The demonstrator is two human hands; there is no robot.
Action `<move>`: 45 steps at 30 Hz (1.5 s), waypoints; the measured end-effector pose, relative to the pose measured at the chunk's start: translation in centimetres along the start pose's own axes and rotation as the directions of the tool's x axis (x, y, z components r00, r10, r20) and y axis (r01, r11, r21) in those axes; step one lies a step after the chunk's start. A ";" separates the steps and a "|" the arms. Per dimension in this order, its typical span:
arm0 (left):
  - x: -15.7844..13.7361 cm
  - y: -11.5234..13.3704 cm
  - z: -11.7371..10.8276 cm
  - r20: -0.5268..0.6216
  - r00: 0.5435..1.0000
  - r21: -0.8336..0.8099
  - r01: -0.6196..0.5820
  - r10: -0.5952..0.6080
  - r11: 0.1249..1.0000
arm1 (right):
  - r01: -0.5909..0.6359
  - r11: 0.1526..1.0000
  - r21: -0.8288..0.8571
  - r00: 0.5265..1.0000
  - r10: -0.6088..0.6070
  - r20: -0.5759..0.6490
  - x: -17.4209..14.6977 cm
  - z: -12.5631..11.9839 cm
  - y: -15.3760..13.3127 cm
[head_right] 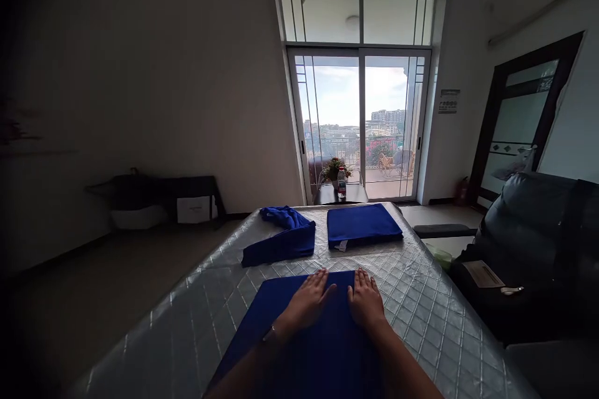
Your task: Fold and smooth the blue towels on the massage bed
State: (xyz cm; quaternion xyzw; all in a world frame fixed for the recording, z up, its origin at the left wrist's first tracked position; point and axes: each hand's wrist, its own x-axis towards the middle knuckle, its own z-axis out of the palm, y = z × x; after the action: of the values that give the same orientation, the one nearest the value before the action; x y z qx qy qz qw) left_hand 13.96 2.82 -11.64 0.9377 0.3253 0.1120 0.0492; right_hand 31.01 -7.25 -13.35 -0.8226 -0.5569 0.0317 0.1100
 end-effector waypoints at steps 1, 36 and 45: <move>0.7 2.2 0.6 0.002 0.997 -0.053 -0.080 0.080 0.995 | 0.013 1.000 -0.017 1.000 -0.013 0.006 0.0 0.1 0.1; -7.0 -15.6 0.2 -0.060 0.956 -0.034 0.287 -0.288 0.957 | -0.025 0.991 -0.132 0.998 0.032 0.055 0.1 -0.5 0.3; -7.1 -15.5 0.1 -0.035 0.960 0.003 0.279 -0.278 0.960 | -0.040 0.992 -0.117 0.998 0.046 0.049 -0.1 -0.7 0.5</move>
State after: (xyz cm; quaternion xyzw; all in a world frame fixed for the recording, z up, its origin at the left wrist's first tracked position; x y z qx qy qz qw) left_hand -0.73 10.54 -15.57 0.8808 0.4551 0.1186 0.0550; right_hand 31.52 -7.63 -12.78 -0.8384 -0.5425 0.0227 0.0470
